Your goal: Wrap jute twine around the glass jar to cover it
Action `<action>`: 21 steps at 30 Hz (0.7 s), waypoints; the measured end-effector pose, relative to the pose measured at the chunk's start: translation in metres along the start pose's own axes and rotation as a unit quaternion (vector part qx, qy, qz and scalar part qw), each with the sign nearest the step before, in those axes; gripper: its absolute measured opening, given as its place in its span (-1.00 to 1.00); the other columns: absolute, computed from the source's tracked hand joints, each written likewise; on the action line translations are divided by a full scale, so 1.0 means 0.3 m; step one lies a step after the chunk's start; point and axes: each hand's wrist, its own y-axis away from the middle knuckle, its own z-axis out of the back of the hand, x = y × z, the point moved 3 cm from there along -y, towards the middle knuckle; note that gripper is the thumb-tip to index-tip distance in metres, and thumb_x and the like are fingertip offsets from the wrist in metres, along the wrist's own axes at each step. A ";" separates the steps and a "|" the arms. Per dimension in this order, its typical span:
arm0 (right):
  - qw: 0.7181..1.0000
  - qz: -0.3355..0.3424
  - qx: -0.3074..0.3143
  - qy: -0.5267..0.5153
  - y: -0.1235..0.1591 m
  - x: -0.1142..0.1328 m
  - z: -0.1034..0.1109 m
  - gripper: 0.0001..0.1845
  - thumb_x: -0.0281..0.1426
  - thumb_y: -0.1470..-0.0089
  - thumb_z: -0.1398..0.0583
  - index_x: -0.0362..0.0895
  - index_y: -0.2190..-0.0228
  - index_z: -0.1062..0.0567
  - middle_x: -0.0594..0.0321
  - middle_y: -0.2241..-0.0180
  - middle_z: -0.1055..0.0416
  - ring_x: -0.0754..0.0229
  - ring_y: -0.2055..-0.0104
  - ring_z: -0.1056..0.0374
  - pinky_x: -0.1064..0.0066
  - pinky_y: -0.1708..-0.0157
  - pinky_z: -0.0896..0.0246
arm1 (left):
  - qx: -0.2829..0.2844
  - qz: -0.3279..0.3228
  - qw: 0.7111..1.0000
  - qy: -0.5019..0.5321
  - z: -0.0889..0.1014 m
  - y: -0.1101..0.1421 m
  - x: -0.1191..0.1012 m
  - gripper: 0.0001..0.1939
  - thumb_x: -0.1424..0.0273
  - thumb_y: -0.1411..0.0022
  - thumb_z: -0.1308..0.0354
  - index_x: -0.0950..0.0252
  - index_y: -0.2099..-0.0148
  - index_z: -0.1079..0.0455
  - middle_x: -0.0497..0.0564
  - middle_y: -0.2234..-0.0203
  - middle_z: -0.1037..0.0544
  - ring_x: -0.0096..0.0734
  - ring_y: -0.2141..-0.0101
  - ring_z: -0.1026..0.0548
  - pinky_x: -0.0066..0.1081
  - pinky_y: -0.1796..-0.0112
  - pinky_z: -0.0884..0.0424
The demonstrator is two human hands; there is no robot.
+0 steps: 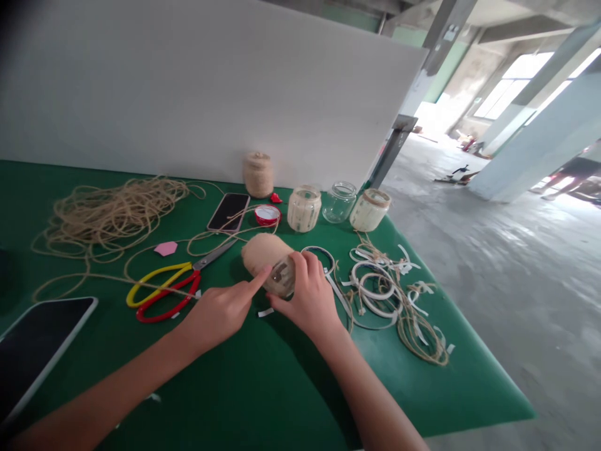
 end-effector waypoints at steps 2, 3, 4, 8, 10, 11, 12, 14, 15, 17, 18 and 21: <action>1.000 -0.025 0.006 -0.004 0.001 0.000 0.002 -0.28 -0.13 0.21 -0.21 -0.11 0.02 -0.17 0.06 0.11 -0.25 -0.01 0.11 -0.28 0.19 0.27 -0.30 | -0.002 -0.002 1.000 -0.005 0.005 -0.002 -0.001 -0.38 0.59 -0.18 0.18 0.31 -0.28 0.20 -0.07 0.54 -0.38 -0.52 0.60 -0.36 -0.56 0.62 -0.26; 0.999 -0.035 0.010 0.000 0.001 0.000 0.003 -0.28 -0.11 0.21 -0.21 -0.11 0.02 -0.18 0.07 0.13 -0.28 0.01 0.15 -0.31 0.21 0.31 -0.31 | -0.003 -0.003 1.000 -0.008 0.007 -0.003 -0.002 -0.38 0.58 -0.18 0.18 0.31 -0.28 0.20 -0.07 0.54 -0.38 -0.52 0.61 -0.35 -0.56 0.62 -0.25; 0.999 -0.045 0.011 0.007 0.002 -0.001 0.004 -0.29 -0.08 0.19 -0.20 -0.11 0.02 -0.18 0.07 0.15 -0.31 0.01 0.19 -0.34 0.23 0.34 -0.30 | -0.004 -0.004 1.000 -0.010 0.007 -0.003 -0.003 -0.38 0.58 -0.18 0.19 0.31 -0.28 0.21 -0.07 0.54 -0.38 -0.53 0.61 -0.35 -0.56 0.62 -0.25; 0.996 -0.078 0.019 0.044 0.000 -0.010 0.009 -0.30 0.00 0.13 -0.14 -0.13 0.02 -0.20 0.06 0.16 -0.36 -0.03 0.20 -0.36 0.22 0.33 -0.28 | -0.002 -0.012 1.000 -0.017 0.000 0.000 -0.005 -0.38 0.59 -0.18 0.19 0.34 -0.28 0.21 -0.06 0.54 -0.39 -0.50 0.60 -0.35 -0.55 0.63 -0.25; 0.993 -0.090 0.036 0.061 0.000 -0.014 0.008 -0.30 0.03 0.10 -0.10 -0.13 0.01 -0.20 0.07 0.16 -0.37 -0.05 0.18 -0.37 0.20 0.32 -0.28 | 0.001 -0.012 1.000 -0.017 -0.005 0.002 -0.003 -0.39 0.59 -0.18 0.19 0.34 -0.27 0.20 -0.06 0.54 -0.38 -0.49 0.60 -0.35 -0.55 0.63 -0.24; 0.992 -0.093 0.044 0.068 0.001 -0.014 0.007 -0.28 0.05 0.09 -0.09 -0.13 0.00 -0.19 0.07 0.15 -0.37 -0.07 0.17 -0.36 0.19 0.32 -0.28 | 0.002 -0.010 1.000 -0.016 -0.007 0.003 -0.001 -0.40 0.59 -0.19 0.19 0.33 -0.27 0.19 -0.06 0.54 -0.38 -0.49 0.60 -0.35 -0.55 0.63 -0.23; 0.992 -0.093 0.047 0.072 0.001 -0.012 0.006 -0.25 0.06 0.10 -0.08 -0.14 -0.03 -0.17 0.06 0.12 -0.37 -0.08 0.15 -0.35 0.16 0.31 -0.28 | 0.002 -0.007 1.000 -0.015 -0.008 0.003 0.000 -0.40 0.59 -0.20 0.19 0.32 -0.27 0.18 -0.07 0.54 -0.38 -0.50 0.61 -0.34 -0.55 0.63 -0.23; 0.994 -0.079 0.039 0.070 0.003 -0.007 0.004 -0.12 0.08 0.15 -0.12 -0.15 -0.09 -0.07 0.00 0.04 -0.30 -0.12 0.05 -0.28 0.11 0.24 -0.27 | 0.000 -0.003 1.000 -0.008 -0.007 0.004 0.002 -0.42 0.57 -0.21 0.19 0.31 -0.27 0.16 -0.07 0.54 -0.38 -0.50 0.61 -0.34 -0.55 0.63 -0.23; 0.995 -0.067 0.030 0.066 0.003 -0.004 0.003 -0.05 0.09 0.20 -0.15 -0.17 -0.11 -0.03 -0.03 -0.01 -0.25 -0.14 -0.01 -0.23 0.09 0.18 -0.24 | 0.001 -0.004 1.000 -0.004 -0.006 0.005 0.001 -0.43 0.56 -0.22 0.19 0.31 -0.27 0.15 -0.06 0.54 -0.38 -0.50 0.61 -0.33 -0.55 0.63 -0.23; 0.998 -0.039 0.017 0.055 0.003 -0.002 -0.002 0.01 0.04 0.26 -0.21 -0.20 -0.11 -0.01 -0.07 -0.07 -0.15 -0.14 -0.08 -0.14 0.08 0.08 -0.18 | 0.006 -0.010 1.000 0.000 -0.004 0.005 -0.003 -0.44 0.55 -0.23 0.18 0.31 -0.26 0.14 -0.06 0.54 -0.37 -0.51 0.61 -0.33 -0.55 0.63 -0.23; 0.998 -0.028 0.017 0.049 0.002 -0.003 -0.005 -0.03 0.00 0.26 -0.23 -0.20 -0.10 -0.03 -0.06 -0.07 -0.14 -0.12 -0.09 -0.13 0.09 0.06 -0.17 | 0.009 -0.012 1.000 -0.002 -0.003 0.004 -0.005 -0.44 0.55 -0.22 0.18 0.31 -0.26 0.14 -0.07 0.55 -0.37 -0.50 0.62 -0.33 -0.55 0.63 -0.23; 0.998 -0.029 0.021 0.042 -0.002 -0.012 -0.011 -0.22 -0.13 0.21 -0.22 -0.17 -0.03 -0.12 -0.01 0.00 -0.22 -0.04 -0.01 -0.22 0.16 0.12 -0.23 | 0.017 -0.015 1.000 -0.013 -0.001 0.002 -0.008 -0.40 0.59 -0.19 0.17 0.32 -0.27 0.18 -0.08 0.55 -0.36 -0.50 0.63 -0.31 -0.54 0.65 -0.21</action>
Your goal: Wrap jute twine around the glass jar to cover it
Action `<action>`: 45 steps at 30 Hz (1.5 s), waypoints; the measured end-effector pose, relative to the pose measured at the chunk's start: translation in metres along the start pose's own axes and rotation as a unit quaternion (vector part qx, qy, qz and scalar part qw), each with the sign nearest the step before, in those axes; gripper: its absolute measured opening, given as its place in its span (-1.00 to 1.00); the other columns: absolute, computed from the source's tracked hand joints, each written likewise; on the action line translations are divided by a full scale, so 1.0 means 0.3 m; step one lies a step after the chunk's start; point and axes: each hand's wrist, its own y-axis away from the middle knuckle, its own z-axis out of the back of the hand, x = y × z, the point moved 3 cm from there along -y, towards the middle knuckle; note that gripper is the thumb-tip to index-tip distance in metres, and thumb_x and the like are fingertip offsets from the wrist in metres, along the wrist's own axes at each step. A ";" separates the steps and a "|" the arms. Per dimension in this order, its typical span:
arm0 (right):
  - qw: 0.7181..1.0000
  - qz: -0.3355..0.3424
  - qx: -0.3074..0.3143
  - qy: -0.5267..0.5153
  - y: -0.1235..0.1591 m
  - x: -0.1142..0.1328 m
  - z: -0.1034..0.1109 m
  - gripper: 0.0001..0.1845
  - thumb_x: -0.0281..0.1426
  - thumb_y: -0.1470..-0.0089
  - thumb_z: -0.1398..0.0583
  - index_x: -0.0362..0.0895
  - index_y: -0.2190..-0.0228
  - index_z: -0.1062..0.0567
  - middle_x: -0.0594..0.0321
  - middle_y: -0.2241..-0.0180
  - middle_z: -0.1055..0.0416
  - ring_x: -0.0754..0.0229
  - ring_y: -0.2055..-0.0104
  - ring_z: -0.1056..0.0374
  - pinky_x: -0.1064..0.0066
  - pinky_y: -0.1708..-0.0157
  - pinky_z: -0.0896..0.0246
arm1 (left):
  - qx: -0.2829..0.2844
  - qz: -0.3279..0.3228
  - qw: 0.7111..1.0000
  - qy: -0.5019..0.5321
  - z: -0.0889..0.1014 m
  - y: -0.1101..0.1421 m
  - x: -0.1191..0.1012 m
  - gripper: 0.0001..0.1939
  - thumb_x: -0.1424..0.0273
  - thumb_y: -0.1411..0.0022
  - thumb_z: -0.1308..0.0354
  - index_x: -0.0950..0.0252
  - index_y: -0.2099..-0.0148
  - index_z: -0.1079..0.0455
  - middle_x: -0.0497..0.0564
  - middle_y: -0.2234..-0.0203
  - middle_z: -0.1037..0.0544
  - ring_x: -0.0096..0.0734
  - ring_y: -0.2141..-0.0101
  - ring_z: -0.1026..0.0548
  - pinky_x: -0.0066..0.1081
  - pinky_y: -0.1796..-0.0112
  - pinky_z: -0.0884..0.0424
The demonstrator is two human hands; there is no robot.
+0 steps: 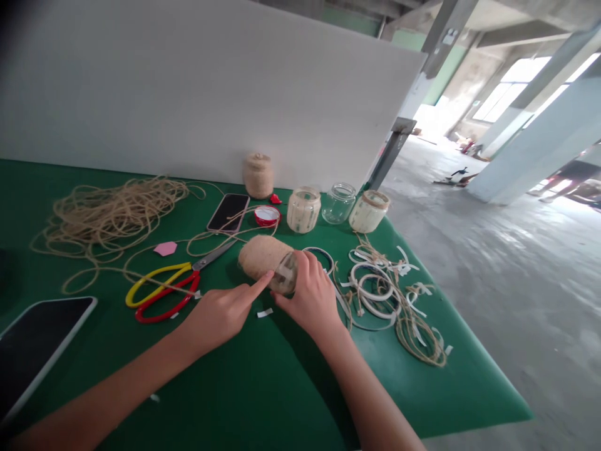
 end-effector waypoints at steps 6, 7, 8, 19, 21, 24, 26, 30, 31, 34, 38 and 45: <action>0.994 -0.090 0.033 0.043 -0.004 -0.008 0.010 -0.22 0.13 0.21 -0.11 -0.13 0.06 -0.19 0.08 0.24 -0.41 -0.04 0.22 -0.39 0.25 0.37 -0.25 | -0.006 0.008 1.000 -0.010 0.003 -0.003 0.008 -0.37 0.58 -0.18 0.18 0.31 -0.28 0.24 -0.08 0.55 -0.35 -0.52 0.62 -0.32 -0.56 0.63 -0.21; 0.992 -0.104 0.044 0.055 -0.004 -0.010 0.012 -0.23 0.16 0.19 -0.07 -0.13 0.08 -0.21 0.10 0.29 -0.44 -0.04 0.26 -0.40 0.26 0.39 -0.24 | -0.004 0.006 1.000 -0.011 0.002 -0.003 0.008 -0.37 0.58 -0.18 0.19 0.31 -0.28 0.25 -0.09 0.55 -0.35 -0.52 0.62 -0.32 -0.56 0.63 -0.20; 0.990 -0.114 0.055 0.067 -0.005 -0.012 0.014 -0.24 0.18 0.17 -0.04 -0.13 0.10 -0.23 0.11 0.34 -0.45 -0.04 0.29 -0.41 0.27 0.41 -0.23 | 0.001 0.005 1.000 -0.011 0.002 -0.003 0.008 -0.37 0.59 -0.18 0.19 0.31 -0.28 0.25 -0.09 0.55 -0.35 -0.51 0.62 -0.31 -0.55 0.63 -0.19; 0.999 -0.023 -0.037 0.005 -0.003 -0.014 0.015 0.00 0.09 0.28 -0.19 -0.22 -0.07 -0.04 -0.11 -0.04 -0.14 -0.14 -0.09 -0.11 0.05 0.05 -0.13 | 0.000 0.012 0.999 -0.032 -0.007 -0.002 0.010 -0.36 0.60 -0.17 0.16 0.29 -0.28 0.20 -0.11 0.57 -0.33 -0.51 0.65 -0.29 -0.53 0.66 -0.09; 0.999 -0.002 -0.040 -0.031 -0.003 -0.009 0.013 -0.11 -0.02 0.27 -0.22 -0.18 -0.03 -0.09 -0.05 0.00 -0.17 -0.10 -0.06 -0.14 0.06 0.06 -0.16 | -0.004 0.011 0.999 -0.038 -0.006 -0.001 0.010 -0.36 0.59 -0.16 0.15 0.29 -0.28 0.18 -0.12 0.58 -0.32 -0.51 0.66 -0.28 -0.52 0.67 -0.08; 0.997 0.009 -0.031 -0.072 -0.003 -0.007 0.009 -0.27 -0.12 0.22 -0.23 -0.12 0.03 -0.14 0.04 0.06 -0.20 -0.03 0.00 -0.19 0.12 0.12 -0.23 | -0.010 0.006 0.999 -0.037 -0.002 -0.002 0.009 -0.38 0.58 -0.17 0.14 0.30 -0.27 0.16 -0.12 0.58 -0.32 -0.50 0.66 -0.28 -0.51 0.67 -0.09; 0.996 0.006 -0.031 -0.078 -0.004 -0.010 0.010 -0.29 -0.12 0.21 -0.24 -0.12 0.05 -0.16 0.06 0.08 -0.21 -0.01 0.01 -0.19 0.15 0.11 -0.23 | -0.014 0.002 0.999 -0.032 0.000 -0.003 0.008 -0.38 0.58 -0.17 0.14 0.30 -0.27 0.15 -0.12 0.58 -0.32 -0.50 0.65 -0.28 -0.51 0.67 -0.09; 0.995 -0.017 -0.033 -0.090 -0.006 -0.018 0.011 -0.29 -0.09 0.21 -0.25 -0.13 0.06 -0.17 0.07 0.10 -0.23 0.02 0.04 -0.22 0.17 0.09 -0.21 | -0.018 0.001 0.999 -0.031 0.002 -0.004 0.008 -0.37 0.59 -0.15 0.14 0.31 -0.27 0.15 -0.12 0.58 -0.32 -0.49 0.65 -0.27 -0.51 0.68 -0.09; 0.994 -0.029 -0.030 -0.097 -0.006 -0.020 0.010 -0.30 -0.08 0.20 -0.24 -0.13 0.07 -0.18 0.08 0.11 -0.24 0.03 0.06 -0.23 0.18 0.11 -0.22 | -0.018 0.001 0.999 -0.035 0.003 -0.004 0.009 -0.36 0.60 -0.15 0.14 0.31 -0.27 0.16 -0.12 0.59 -0.31 -0.49 0.66 -0.27 -0.50 0.68 -0.09; 0.991 -0.064 -0.018 -0.120 -0.004 -0.024 0.004 -0.33 -0.06 0.17 -0.22 -0.12 0.07 -0.20 0.09 0.14 -0.28 0.05 0.12 -0.28 0.20 0.16 -0.25 | -0.017 0.005 0.999 -0.042 0.009 -0.005 0.011 -0.36 0.60 -0.15 0.15 0.29 -0.27 0.18 -0.13 0.59 -0.31 -0.47 0.66 -0.28 -0.50 0.69 -0.10; 0.989 -0.082 0.005 -0.121 0.003 -0.019 -0.005 -0.39 -0.05 0.10 -0.17 -0.14 0.08 -0.23 0.08 0.13 -0.33 0.03 0.12 -0.31 0.22 0.19 -0.26 | -0.020 0.008 0.999 -0.034 0.020 -0.009 0.014 -0.35 0.60 -0.15 0.16 0.28 -0.27 0.20 -0.13 0.58 -0.31 -0.48 0.65 -0.29 -0.50 0.69 -0.11; 0.999 -0.042 0.002 -0.012 0.013 0.012 0.008 -0.19 0.08 0.17 -0.13 -0.17 -0.01 -0.16 -0.06 0.01 -0.25 -0.15 -0.01 -0.22 0.05 0.15 -0.21 | -0.033 0.008 0.999 -0.034 0.021 -0.004 0.012 -0.37 0.59 -0.17 0.15 0.27 -0.27 0.19 -0.12 0.57 -0.32 -0.47 0.64 -0.31 -0.49 0.67 -0.11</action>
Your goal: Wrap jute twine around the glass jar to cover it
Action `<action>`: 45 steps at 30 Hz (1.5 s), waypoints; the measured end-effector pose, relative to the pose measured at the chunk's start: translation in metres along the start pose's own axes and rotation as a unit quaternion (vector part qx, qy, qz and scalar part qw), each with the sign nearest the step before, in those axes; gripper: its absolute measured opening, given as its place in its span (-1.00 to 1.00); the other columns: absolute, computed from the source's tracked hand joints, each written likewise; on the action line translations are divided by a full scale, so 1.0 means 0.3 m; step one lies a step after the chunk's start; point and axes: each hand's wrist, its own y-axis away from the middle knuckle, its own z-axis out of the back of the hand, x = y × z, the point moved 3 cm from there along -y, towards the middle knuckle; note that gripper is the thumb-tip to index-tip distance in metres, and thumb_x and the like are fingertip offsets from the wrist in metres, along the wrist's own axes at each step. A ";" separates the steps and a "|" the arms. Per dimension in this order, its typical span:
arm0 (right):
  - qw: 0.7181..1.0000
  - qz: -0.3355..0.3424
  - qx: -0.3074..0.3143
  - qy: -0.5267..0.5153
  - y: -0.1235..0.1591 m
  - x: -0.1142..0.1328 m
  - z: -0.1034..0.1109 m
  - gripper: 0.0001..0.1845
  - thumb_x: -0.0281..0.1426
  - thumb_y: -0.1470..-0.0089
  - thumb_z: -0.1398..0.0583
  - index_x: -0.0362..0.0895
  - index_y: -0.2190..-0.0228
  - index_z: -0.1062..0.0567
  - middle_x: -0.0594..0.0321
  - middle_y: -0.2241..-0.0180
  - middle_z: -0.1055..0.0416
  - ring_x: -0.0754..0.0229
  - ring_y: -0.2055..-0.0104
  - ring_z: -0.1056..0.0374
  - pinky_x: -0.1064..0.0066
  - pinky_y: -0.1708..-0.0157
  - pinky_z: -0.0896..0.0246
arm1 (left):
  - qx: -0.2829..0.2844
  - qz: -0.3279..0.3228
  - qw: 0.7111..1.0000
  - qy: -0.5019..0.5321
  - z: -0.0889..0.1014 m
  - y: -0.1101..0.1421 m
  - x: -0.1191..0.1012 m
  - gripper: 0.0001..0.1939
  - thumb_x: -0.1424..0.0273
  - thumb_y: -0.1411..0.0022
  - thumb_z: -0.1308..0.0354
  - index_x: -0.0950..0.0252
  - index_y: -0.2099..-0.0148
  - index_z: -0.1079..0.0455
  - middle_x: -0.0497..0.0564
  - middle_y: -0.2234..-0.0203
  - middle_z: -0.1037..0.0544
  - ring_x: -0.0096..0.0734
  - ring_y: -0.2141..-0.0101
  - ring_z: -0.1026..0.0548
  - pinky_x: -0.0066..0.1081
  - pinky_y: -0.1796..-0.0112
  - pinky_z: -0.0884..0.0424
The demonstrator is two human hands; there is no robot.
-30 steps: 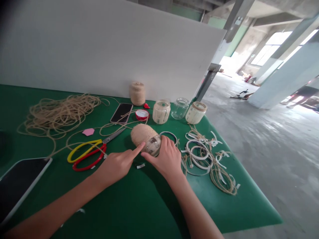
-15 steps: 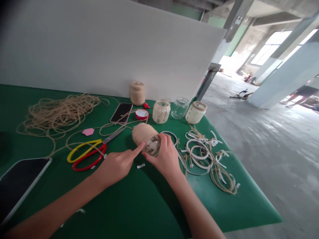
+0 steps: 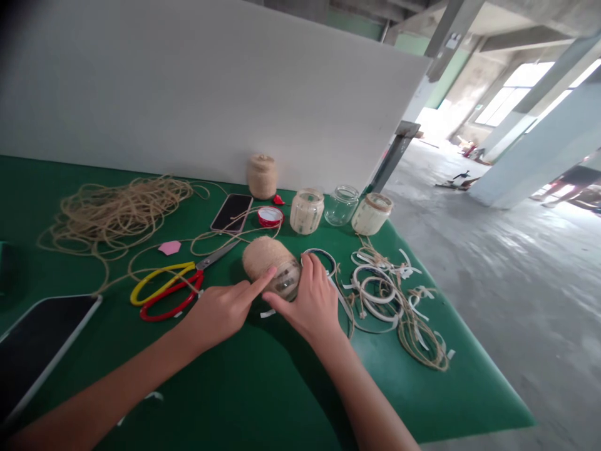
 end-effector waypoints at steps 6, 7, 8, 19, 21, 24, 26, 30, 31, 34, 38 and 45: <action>0.999 0.028 -0.016 -0.032 0.001 0.010 -0.007 -0.26 -0.04 0.22 -0.21 -0.14 0.05 -0.17 0.05 0.10 -0.27 0.01 0.09 -0.29 0.21 0.27 -0.32 | -0.017 -0.005 1.000 0.008 0.006 0.000 -0.004 -0.41 0.56 -0.19 0.13 0.29 -0.26 0.12 -0.13 0.59 -0.32 -0.46 0.65 -0.29 -0.48 0.67 -0.13; 0.999 0.027 -0.014 -0.040 0.000 0.009 -0.008 -0.28 -0.05 0.21 -0.21 -0.14 0.06 -0.17 0.07 0.12 -0.28 0.03 0.12 -0.30 0.23 0.28 -0.32 | -0.026 -0.008 1.000 0.015 0.010 -0.001 -0.006 -0.43 0.55 -0.19 0.13 0.30 -0.25 0.10 -0.12 0.59 -0.33 -0.47 0.64 -0.30 -0.48 0.66 -0.14; 0.998 0.026 -0.014 -0.047 0.000 0.009 -0.007 -0.29 -0.05 0.21 -0.21 -0.14 0.07 -0.18 0.07 0.13 -0.28 0.04 0.13 -0.30 0.23 0.28 -0.32 | -0.036 -0.011 0.999 0.021 0.014 0.000 -0.007 -0.44 0.55 -0.20 0.13 0.31 -0.25 0.08 -0.11 0.59 -0.34 -0.48 0.63 -0.30 -0.48 0.65 -0.15; 0.996 0.012 -0.018 -0.082 -0.002 0.001 -0.007 -0.30 -0.02 0.18 -0.20 -0.11 0.07 -0.17 0.07 0.15 -0.28 0.01 0.15 -0.31 0.20 0.27 -0.30 | -0.063 -0.012 0.997 0.045 0.021 0.007 0.003 -0.50 0.54 -0.21 0.11 0.32 -0.21 -0.02 -0.10 0.59 -0.36 -0.46 0.62 -0.33 -0.46 0.63 -0.18; 0.996 0.015 -0.021 -0.081 -0.002 0.000 -0.006 -0.28 -0.02 0.18 -0.20 -0.10 0.04 -0.15 0.05 0.11 -0.25 0.00 0.12 -0.29 0.18 0.26 -0.30 | -0.056 -0.005 0.998 0.043 0.016 0.006 0.009 -0.49 0.55 -0.20 0.11 0.31 -0.21 -0.03 -0.12 0.60 -0.35 -0.46 0.63 -0.32 -0.47 0.63 -0.17; 0.997 0.028 -0.043 -0.061 0.001 -0.001 -0.003 -0.12 0.02 0.26 -0.23 -0.11 -0.02 -0.07 -0.03 -0.01 -0.11 -0.06 0.01 -0.20 0.12 0.24 -0.30 | -0.059 0.000 0.997 0.050 0.008 0.006 0.015 -0.50 0.56 -0.20 0.11 0.30 -0.20 -0.05 -0.12 0.60 -0.34 -0.48 0.63 -0.32 -0.49 0.62 -0.18; 0.996 0.052 -0.053 -0.045 0.004 -0.001 -0.003 -0.03 0.03 0.35 -0.27 -0.13 -0.03 -0.05 -0.05 -0.04 -0.04 -0.10 -0.05 -0.12 0.06 0.16 -0.26 | -0.062 0.002 0.997 0.049 0.004 0.006 0.016 -0.50 0.55 -0.19 0.11 0.29 -0.19 -0.07 -0.12 0.61 -0.34 -0.50 0.63 -0.32 -0.50 0.62 -0.19; 0.995 0.087 -0.018 -0.052 0.007 0.002 -0.015 -0.24 -0.11 0.26 -0.26 -0.11 0.05 -0.11 0.01 0.03 -0.08 -0.04 0.01 -0.16 0.11 0.20 -0.28 | -0.056 0.011 0.998 0.040 0.001 0.007 0.015 -0.49 0.56 -0.19 0.12 0.29 -0.20 -0.06 -0.11 0.60 -0.35 -0.52 0.63 -0.32 -0.51 0.61 -0.18; 0.994 0.086 -0.012 -0.060 0.007 0.002 -0.017 -0.30 -0.14 0.22 -0.24 -0.10 0.07 -0.12 0.03 0.05 -0.10 -0.03 0.03 -0.18 0.13 0.23 -0.30 | -0.053 0.012 0.998 0.038 0.000 0.006 0.014 -0.49 0.56 -0.19 0.12 0.29 -0.20 -0.05 -0.10 0.60 -0.35 -0.52 0.63 -0.32 -0.52 0.61 -0.19; 0.994 0.076 -0.022 -0.080 0.001 0.000 -0.012 -0.36 -0.14 0.19 -0.23 -0.08 0.10 -0.14 0.07 0.09 -0.13 0.00 0.05 -0.21 0.16 0.24 -0.30 | -0.047 0.009 0.998 0.039 -0.001 0.004 0.013 -0.48 0.55 -0.19 0.13 0.30 -0.22 -0.02 -0.09 0.60 -0.36 -0.52 0.61 -0.33 -0.53 0.61 -0.19; 0.995 0.043 -0.035 -0.087 -0.008 -0.010 -0.004 -0.37 -0.10 0.15 -0.21 -0.10 0.09 -0.15 0.09 0.15 -0.19 0.04 0.12 -0.26 0.20 0.23 -0.29 | -0.047 0.003 0.998 0.050 -0.006 0.005 0.013 -0.47 0.56 -0.20 0.15 0.32 -0.22 0.00 -0.09 0.59 -0.37 -0.51 0.60 -0.34 -0.53 0.62 -0.19; 1.000 0.023 0.001 -0.012 0.001 -0.010 -0.015 -0.38 -0.02 0.01 -0.05 -0.16 0.03 -0.13 0.04 0.15 -0.27 0.04 0.26 -0.34 0.26 0.43 -0.28 | -0.036 0.007 0.998 0.047 -0.006 0.007 0.013 -0.44 0.55 -0.20 0.13 0.31 -0.25 0.06 -0.09 0.58 -0.37 -0.50 0.61 -0.34 -0.51 0.61 -0.20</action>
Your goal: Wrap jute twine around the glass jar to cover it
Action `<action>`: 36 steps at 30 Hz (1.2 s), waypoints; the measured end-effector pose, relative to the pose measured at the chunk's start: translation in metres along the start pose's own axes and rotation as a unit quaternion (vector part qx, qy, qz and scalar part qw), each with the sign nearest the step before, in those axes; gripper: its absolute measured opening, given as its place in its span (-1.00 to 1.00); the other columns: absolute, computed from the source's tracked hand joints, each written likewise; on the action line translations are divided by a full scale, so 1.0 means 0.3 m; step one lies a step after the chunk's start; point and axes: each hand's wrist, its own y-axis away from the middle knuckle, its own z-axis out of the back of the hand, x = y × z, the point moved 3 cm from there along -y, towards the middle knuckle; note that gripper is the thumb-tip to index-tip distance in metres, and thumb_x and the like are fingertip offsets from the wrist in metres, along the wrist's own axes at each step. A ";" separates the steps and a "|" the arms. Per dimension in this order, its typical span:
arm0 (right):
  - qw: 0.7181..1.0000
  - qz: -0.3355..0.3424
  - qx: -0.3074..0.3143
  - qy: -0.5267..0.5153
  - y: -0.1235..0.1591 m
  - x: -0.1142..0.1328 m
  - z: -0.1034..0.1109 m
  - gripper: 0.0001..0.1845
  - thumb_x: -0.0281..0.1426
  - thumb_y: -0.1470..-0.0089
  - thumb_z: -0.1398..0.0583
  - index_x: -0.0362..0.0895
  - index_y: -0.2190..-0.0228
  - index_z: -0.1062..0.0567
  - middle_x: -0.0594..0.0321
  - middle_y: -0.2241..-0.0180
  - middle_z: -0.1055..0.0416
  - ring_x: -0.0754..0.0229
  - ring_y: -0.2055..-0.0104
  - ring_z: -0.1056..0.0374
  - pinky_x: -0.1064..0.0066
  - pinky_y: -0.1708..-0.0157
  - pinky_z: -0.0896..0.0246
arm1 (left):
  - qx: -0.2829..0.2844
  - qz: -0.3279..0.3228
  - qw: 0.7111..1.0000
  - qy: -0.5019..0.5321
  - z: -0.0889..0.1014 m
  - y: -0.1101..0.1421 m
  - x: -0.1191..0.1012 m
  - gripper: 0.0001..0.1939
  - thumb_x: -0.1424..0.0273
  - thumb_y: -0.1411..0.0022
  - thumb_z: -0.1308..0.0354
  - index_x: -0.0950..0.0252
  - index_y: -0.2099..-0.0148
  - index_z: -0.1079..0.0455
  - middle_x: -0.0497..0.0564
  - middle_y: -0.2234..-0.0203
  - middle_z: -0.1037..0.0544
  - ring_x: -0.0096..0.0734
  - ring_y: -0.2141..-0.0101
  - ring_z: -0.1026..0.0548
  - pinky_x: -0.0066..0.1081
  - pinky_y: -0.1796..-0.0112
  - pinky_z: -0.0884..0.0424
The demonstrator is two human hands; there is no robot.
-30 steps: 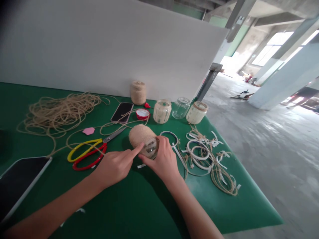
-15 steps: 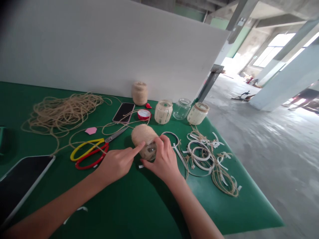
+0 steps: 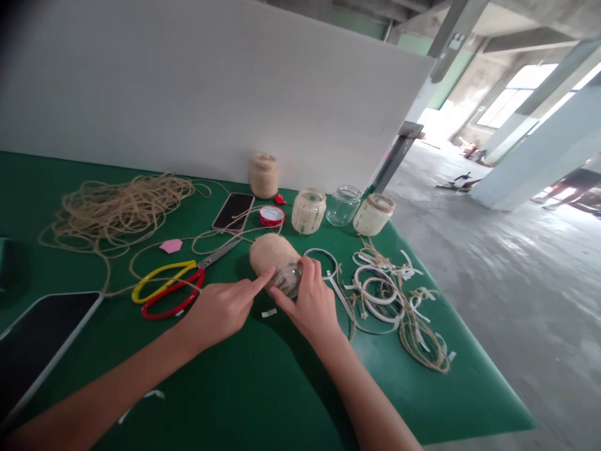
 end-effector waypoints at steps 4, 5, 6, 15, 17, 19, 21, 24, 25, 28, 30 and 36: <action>0.997 0.039 -0.046 0.052 0.006 0.013 0.005 -0.22 0.06 0.14 -0.12 -0.21 0.03 -0.12 -0.07 0.09 -0.22 -0.13 0.03 -0.19 0.02 0.14 -0.18 | 0.006 -0.001 1.000 -0.007 0.005 -0.001 -0.002 -0.44 0.55 -0.19 0.13 0.31 -0.25 0.05 -0.10 0.59 -0.36 -0.50 0.62 -0.32 -0.51 0.62 -0.19; 0.995 0.053 -0.063 0.056 0.007 0.017 0.007 -0.17 0.06 0.19 -0.15 -0.22 0.01 -0.11 -0.10 0.06 -0.19 -0.17 -0.02 -0.13 -0.03 0.08 -0.11 | 0.006 -0.002 1.000 -0.007 0.006 -0.001 -0.003 -0.44 0.55 -0.19 0.14 0.32 -0.25 0.05 -0.10 0.60 -0.35 -0.50 0.62 -0.32 -0.52 0.63 -0.18; 0.994 0.064 -0.072 0.056 0.008 0.020 0.007 -0.14 0.05 0.22 -0.18 -0.22 0.00 -0.09 -0.12 0.04 -0.16 -0.18 -0.05 -0.09 -0.06 0.05 -0.08 | 0.006 -0.003 1.000 -0.006 0.006 -0.001 -0.004 -0.44 0.56 -0.19 0.14 0.33 -0.24 0.05 -0.10 0.60 -0.35 -0.51 0.62 -0.31 -0.52 0.63 -0.18; 0.998 0.030 -0.027 -0.039 0.001 0.012 -0.005 -0.26 -0.08 0.18 -0.21 -0.12 0.01 -0.12 0.02 0.10 -0.21 -0.05 0.08 -0.24 0.10 0.23 -0.29 | -0.003 -0.004 1.000 0.004 0.002 -0.005 -0.008 -0.46 0.55 -0.19 0.14 0.32 -0.23 0.01 -0.08 0.59 -0.37 -0.49 0.61 -0.32 -0.52 0.61 -0.18; 0.999 0.021 -0.014 -0.037 0.002 0.008 -0.007 -0.27 -0.02 0.14 -0.17 -0.11 0.01 -0.14 0.04 0.13 -0.25 -0.04 0.13 -0.29 0.15 0.30 -0.31 | -0.002 -0.004 1.000 0.009 0.004 -0.005 -0.008 -0.46 0.54 -0.20 0.14 0.32 -0.24 0.03 -0.09 0.58 -0.37 -0.48 0.61 -0.32 -0.50 0.62 -0.17; 1.000 0.024 -0.010 -0.009 0.003 0.008 -0.007 -0.26 0.03 0.12 -0.13 -0.14 0.00 -0.15 0.03 0.14 -0.29 -0.04 0.14 -0.32 0.20 0.34 -0.31 | 0.001 -0.002 1.000 0.011 0.006 -0.006 -0.007 -0.46 0.54 -0.20 0.14 0.32 -0.24 0.04 -0.10 0.58 -0.38 -0.47 0.62 -0.32 -0.50 0.63 -0.16; 0.999 0.023 -0.012 0.031 0.004 0.008 -0.004 -0.27 0.05 0.09 -0.10 -0.16 0.00 -0.17 0.01 0.14 -0.32 -0.05 0.15 -0.33 0.20 0.33 -0.31 | 0.003 0.002 1.000 0.010 0.007 -0.006 -0.006 -0.45 0.55 -0.20 0.13 0.31 -0.24 0.05 -0.10 0.57 -0.38 -0.47 0.61 -0.33 -0.50 0.63 -0.15; 0.997 0.024 -0.014 0.076 0.004 0.012 0.000 -0.27 0.06 0.06 -0.07 -0.19 0.00 -0.18 -0.02 0.17 -0.36 -0.09 0.16 -0.32 0.14 0.26 -0.27 | 0.009 0.004 1.000 0.007 0.005 -0.008 -0.005 -0.45 0.55 -0.19 0.13 0.31 -0.24 0.05 -0.10 0.58 -0.37 -0.48 0.61 -0.33 -0.51 0.63 -0.15; 0.996 0.027 -0.019 0.083 0.004 0.014 0.001 -0.23 0.07 0.07 -0.07 -0.21 -0.03 -0.16 -0.05 0.15 -0.35 -0.12 0.13 -0.30 0.10 0.23 -0.25 | 0.010 0.005 1.000 0.006 0.004 -0.008 -0.006 -0.45 0.55 -0.20 0.13 0.31 -0.24 0.05 -0.10 0.58 -0.37 -0.48 0.61 -0.33 -0.51 0.63 -0.15; 0.994 0.040 -0.045 0.089 0.005 0.021 0.004 -0.01 0.09 0.20 -0.15 -0.28 -0.10 -0.02 -0.16 0.00 -0.21 -0.20 -0.02 -0.15 -0.02 0.08 -0.14 | 0.010 0.006 1.000 0.003 0.001 -0.008 -0.006 -0.45 0.54 -0.20 0.13 0.31 -0.24 0.04 -0.11 0.59 -0.37 -0.47 0.61 -0.34 -0.51 0.63 -0.17; 0.994 0.056 -0.048 0.083 0.006 0.022 -0.001 -0.02 -0.02 0.24 -0.23 -0.26 -0.10 -0.02 -0.15 -0.03 -0.13 -0.19 -0.06 -0.09 -0.04 0.02 -0.08 | 0.008 0.007 1.000 0.003 0.001 -0.008 -0.007 -0.45 0.55 -0.18 0.12 0.31 -0.24 0.03 -0.10 0.58 -0.37 -0.48 0.61 -0.34 -0.51 0.62 -0.18; 0.997 0.074 -0.029 0.002 0.003 0.016 -0.014 -0.24 -0.26 0.21 -0.24 -0.17 -0.02 -0.10 -0.02 0.04 -0.13 -0.06 -0.02 -0.13 0.09 0.12 -0.25 | 0.011 0.006 1.000 -0.001 0.004 -0.006 -0.010 -0.43 0.55 -0.17 0.11 0.30 -0.24 0.03 -0.11 0.58 -0.37 -0.47 0.61 -0.34 -0.51 0.62 -0.18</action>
